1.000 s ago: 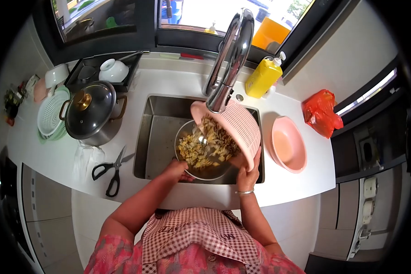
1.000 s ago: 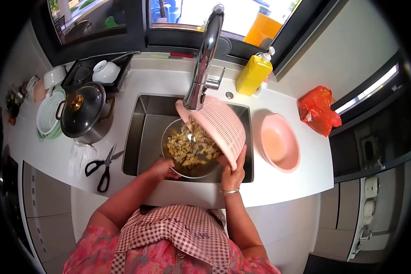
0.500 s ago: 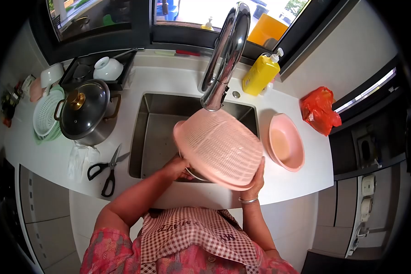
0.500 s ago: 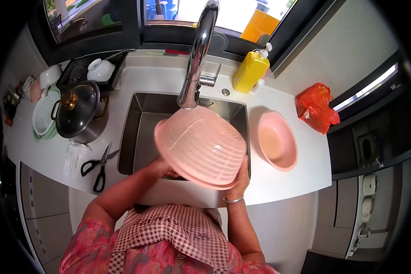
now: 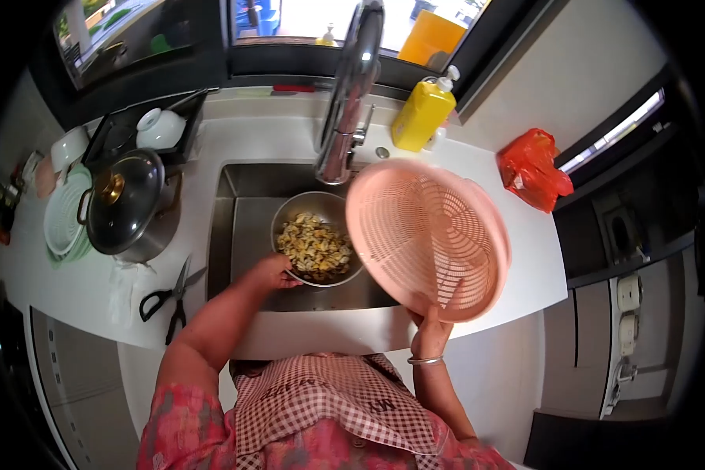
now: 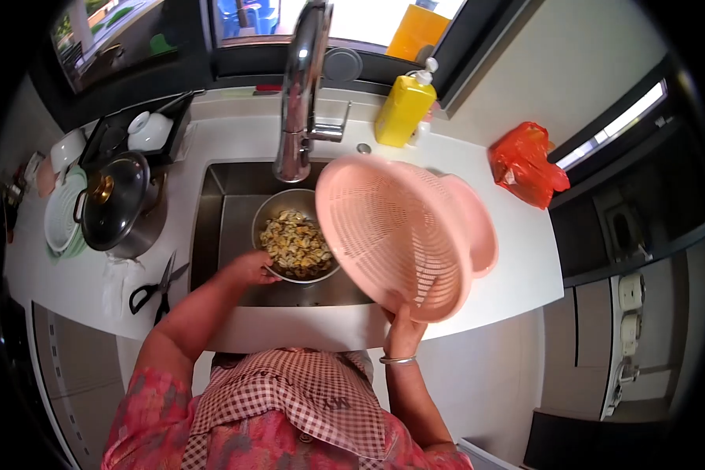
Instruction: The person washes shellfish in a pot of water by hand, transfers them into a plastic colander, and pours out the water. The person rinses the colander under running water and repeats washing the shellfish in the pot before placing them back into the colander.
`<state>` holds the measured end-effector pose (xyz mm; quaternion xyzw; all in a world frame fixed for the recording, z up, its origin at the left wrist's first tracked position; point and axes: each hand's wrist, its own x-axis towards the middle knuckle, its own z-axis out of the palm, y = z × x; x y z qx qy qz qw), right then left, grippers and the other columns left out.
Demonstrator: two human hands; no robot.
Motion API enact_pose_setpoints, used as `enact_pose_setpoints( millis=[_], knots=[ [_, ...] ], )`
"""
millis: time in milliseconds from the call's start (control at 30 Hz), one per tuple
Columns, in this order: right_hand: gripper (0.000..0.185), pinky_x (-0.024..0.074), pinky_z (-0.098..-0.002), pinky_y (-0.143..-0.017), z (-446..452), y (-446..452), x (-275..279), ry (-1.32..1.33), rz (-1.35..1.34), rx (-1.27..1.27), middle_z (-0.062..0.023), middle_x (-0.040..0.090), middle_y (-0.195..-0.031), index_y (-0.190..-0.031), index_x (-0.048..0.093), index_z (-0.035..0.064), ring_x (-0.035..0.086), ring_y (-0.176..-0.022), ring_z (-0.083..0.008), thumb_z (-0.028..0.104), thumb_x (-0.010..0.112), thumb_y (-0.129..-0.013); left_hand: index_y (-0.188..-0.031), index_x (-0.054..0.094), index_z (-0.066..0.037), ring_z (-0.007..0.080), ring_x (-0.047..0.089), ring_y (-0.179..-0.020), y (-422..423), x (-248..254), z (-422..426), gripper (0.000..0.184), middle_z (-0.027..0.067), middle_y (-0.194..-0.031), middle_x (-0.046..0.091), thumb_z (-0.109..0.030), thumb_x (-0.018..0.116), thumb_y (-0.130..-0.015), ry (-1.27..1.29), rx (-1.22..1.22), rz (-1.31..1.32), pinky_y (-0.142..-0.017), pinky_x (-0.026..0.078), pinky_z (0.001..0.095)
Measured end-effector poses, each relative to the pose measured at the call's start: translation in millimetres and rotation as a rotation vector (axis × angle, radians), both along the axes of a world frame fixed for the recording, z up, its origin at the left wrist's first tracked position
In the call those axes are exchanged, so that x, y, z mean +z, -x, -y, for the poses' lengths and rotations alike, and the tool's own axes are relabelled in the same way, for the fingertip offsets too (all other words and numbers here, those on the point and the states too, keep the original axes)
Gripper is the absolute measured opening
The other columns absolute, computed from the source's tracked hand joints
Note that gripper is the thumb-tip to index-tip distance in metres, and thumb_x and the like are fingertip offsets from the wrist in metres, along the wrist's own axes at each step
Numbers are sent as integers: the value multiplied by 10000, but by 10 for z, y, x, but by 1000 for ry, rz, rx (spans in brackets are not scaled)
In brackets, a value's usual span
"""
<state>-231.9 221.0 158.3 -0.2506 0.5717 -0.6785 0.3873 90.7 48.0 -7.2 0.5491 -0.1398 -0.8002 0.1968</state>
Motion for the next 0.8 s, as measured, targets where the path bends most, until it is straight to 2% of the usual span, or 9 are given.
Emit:
enact_pose_setpoints(
  millis=[67, 100, 200, 333, 400, 500, 600, 700, 800],
  knots=[
    [753, 638, -404, -751, 10, -54, 180, -100, 105, 36, -161, 614, -1217, -1590, 200, 180, 685, -958, -287, 32, 530, -930, -1243, 500, 5, 418, 699, -962, -165, -224, 55, 378, 229, -1143, 653, -57, 495, -870, 33, -53, -1, -767, 589, 475],
    [621, 644, -382, -686, 49, -121, 259, -114, 179, -10, -168, 650, -1093, -1506, 336, 54, 698, -849, -281, 33, 533, -917, -1255, 512, -5, 402, 702, -964, -232, -338, 92, 387, 212, -1148, 661, -54, 500, -871, 19, -78, 31, -763, 590, 466],
    [432, 648, -365, -669, 92, -65, 195, -244, 262, 1, -176, 656, -1048, -1324, 469, -69, 704, -832, -282, 51, 545, -915, -1245, 529, -11, 380, 708, -959, -354, -470, 134, 350, 196, -1108, 679, -53, 507, -898, -33, -125, 78, -756, 592, 453],
    [332, 650, -358, -656, 154, -108, 239, -197, 255, -1, -167, 656, -1014, -1186, 513, -105, 711, -803, -283, 85, 576, -921, -1250, 539, -14, 354, 711, -950, -341, -558, 182, 314, 191, -1079, 693, -94, 523, -947, -44, -151, 43, -776, 597, 464],
    [433, 651, -361, -659, 153, -102, 219, -189, 245, 5, -157, 657, -1008, -1304, 439, -80, 711, -805, -275, 80, 578, -927, -1253, 542, -20, 337, 706, -965, -264, -577, 140, 303, 186, -1091, 692, -136, 535, -974, -47, -107, 5, -784, 599, 470],
    [664, 651, -365, -663, 146, -164, 328, -133, 197, 16, -147, 658, -1011, -1511, 251, -4, 710, -820, -262, 64, 573, -935, -1301, 520, -40, 319, 686, -1006, -208, -536, 86, 348, 181, -1151, 670, -163, 579, -982, -43, -103, 202, -827, 597, 456],
    [859, 649, -378, -699, 129, -190, 438, -78, 149, 12, -141, 661, -1022, -1596, 5, 115, 710, -839, -249, 29, 550, -938, -1231, 585, -45, 285, 687, -987, -64, -316, 17, 335, 169, -1120, 682, -142, 667, -921, 593, 23, 715, -819, 574, 411],
    [833, 629, -333, -716, 84, -195, 474, -50, 137, -3, -137, 631, -1130, -1603, 72, 150, 686, -904, -201, 39, 582, -954, -1149, 658, -62, 254, 683, -969, 353, 901, -214, 296, 148, -1087, 693, -122, 739, -871, 1266, 108, 744, -810, 548, 372],
    [643, 627, -343, -776, 34, -175, 378, -25, 99, 34, -140, 629, -1144, -1536, 251, 45, 683, -947, -206, 58, 570, -977, -1045, 710, -94, 264, 678, -870, 723, 1817, -437, 205, 109, -985, 695, -119, 759, -847, 1607, -2, 821, -766, 534, 375]
  ],
)
